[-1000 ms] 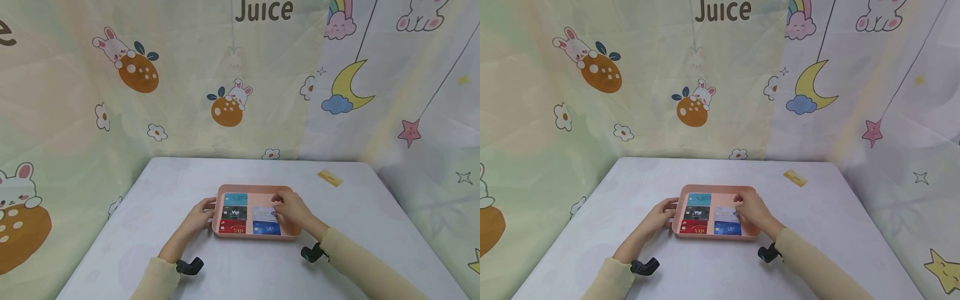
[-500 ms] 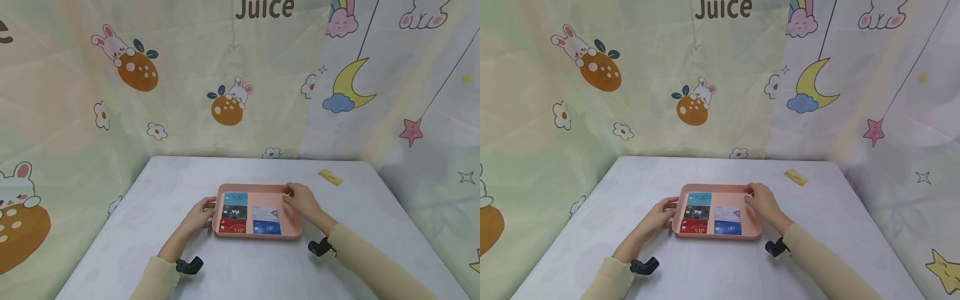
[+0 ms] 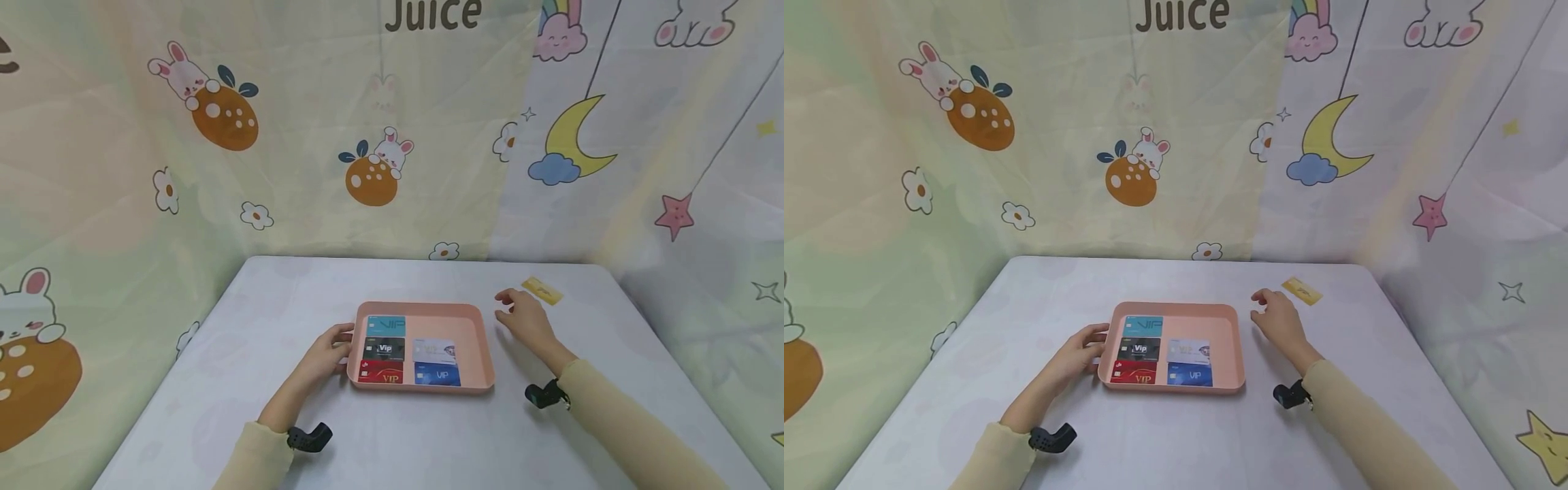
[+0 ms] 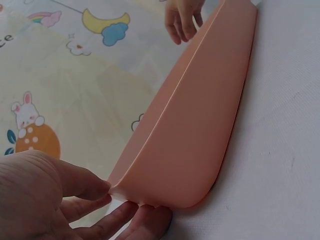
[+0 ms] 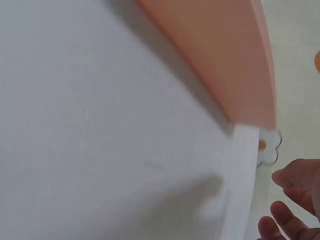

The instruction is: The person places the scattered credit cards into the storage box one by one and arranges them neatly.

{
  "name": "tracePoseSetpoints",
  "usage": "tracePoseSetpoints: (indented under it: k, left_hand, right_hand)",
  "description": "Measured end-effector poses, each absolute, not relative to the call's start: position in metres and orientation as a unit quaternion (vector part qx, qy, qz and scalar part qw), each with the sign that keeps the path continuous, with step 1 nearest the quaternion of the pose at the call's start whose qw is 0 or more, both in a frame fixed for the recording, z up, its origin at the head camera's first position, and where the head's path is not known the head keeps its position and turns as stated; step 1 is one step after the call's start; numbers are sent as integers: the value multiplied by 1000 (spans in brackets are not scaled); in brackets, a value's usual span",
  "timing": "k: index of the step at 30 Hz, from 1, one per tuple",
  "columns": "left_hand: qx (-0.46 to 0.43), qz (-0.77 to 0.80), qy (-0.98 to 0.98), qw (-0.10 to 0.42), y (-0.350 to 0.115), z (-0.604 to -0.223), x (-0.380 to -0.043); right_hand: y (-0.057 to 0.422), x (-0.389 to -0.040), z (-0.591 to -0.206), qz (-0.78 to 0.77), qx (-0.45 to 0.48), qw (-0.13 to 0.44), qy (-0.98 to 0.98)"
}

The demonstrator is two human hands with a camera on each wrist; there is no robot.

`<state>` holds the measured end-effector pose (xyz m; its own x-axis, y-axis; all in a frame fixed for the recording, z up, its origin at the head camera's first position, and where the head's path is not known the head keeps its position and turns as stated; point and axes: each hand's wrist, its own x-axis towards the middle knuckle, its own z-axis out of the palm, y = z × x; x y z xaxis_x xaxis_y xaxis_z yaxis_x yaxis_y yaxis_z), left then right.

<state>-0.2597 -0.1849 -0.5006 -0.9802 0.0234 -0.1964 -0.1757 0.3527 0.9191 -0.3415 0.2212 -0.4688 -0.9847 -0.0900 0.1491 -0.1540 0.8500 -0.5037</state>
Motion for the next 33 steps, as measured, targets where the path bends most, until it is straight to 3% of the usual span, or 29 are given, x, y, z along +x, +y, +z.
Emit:
tracePoseSetpoints:
  k: [4,13,27,33]
  left_hand:
    - [-47,566,818,87,-185,-501,-260]
    - [-42,564,820,87,-190,-500,-260]
    - [-38,569,816,92,-190,-502,-261]
    - [-37,568,817,91,-190,-503,-259]
  right_hand:
    - [247,-347,-473,257,46,62,-963]
    - [294,-359,-489,227,-33,-30,-973]
    - [332,-370,-515,151,-22,26,-988]
    - [332,-376,-514,130,-11,16,-991]
